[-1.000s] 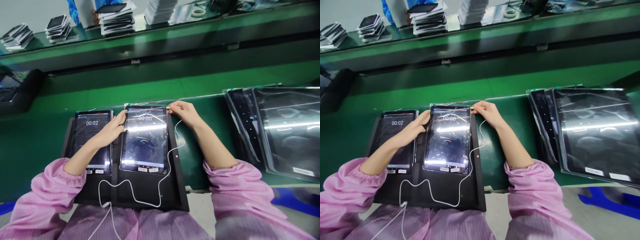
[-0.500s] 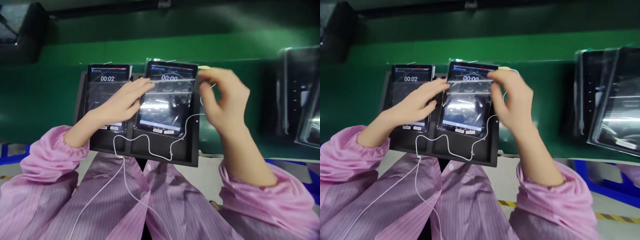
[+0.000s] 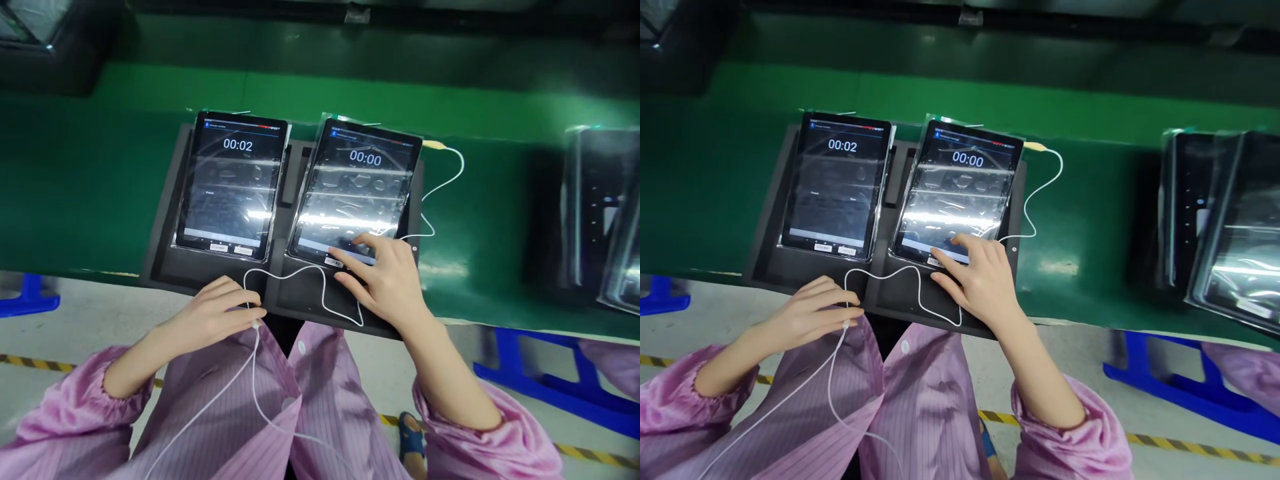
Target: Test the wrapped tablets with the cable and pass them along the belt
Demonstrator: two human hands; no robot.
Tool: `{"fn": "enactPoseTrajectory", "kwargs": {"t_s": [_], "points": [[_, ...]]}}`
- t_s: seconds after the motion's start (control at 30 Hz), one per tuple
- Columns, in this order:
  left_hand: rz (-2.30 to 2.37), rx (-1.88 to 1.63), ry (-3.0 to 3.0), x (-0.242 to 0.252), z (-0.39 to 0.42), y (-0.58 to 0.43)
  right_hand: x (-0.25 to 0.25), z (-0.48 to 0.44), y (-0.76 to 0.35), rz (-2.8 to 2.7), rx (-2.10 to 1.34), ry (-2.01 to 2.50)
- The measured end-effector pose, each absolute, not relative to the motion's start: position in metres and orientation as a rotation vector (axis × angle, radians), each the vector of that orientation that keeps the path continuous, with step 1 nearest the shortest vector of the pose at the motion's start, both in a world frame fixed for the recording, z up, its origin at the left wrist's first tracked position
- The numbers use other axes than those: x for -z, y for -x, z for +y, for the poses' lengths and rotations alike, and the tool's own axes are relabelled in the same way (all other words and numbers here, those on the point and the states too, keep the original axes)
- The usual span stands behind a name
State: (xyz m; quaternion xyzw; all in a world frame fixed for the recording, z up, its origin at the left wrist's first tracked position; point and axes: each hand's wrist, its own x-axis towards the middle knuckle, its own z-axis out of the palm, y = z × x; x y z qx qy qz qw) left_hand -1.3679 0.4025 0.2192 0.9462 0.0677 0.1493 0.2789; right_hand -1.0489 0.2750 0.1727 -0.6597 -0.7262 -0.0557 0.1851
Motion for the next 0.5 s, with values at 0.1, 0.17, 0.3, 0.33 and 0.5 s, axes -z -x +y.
{"fn": "enactPoseTrajectory", "kwargs": {"t_s": [0.1, 0.17, 0.3, 0.33, 0.5], "points": [[0.234, -0.54, -2.33, -0.217, 0.397, 1.358, -0.173, 0.269, 1.048, -1.888, 0.17, 1.826], [0.275, -0.624, -2.162, -0.22, 0.391, 1.347, -0.174, 0.266, 1.047, -1.784, 0.187, 1.809], [0.258, -0.786, -1.794, -0.231, 0.382, 1.312, -0.177, 0.264, 1.05, -1.724, 0.178, 1.803], [0.226, -0.78, -1.698, -0.235, 0.381, 1.303, -0.178, 0.263, 1.051, -1.713, 0.174, 1.804], [0.16, -0.246, -1.522, -0.253, 0.376, 1.283, -0.183, 0.262, 1.053, -1.593, 0.152, 1.817]]}}
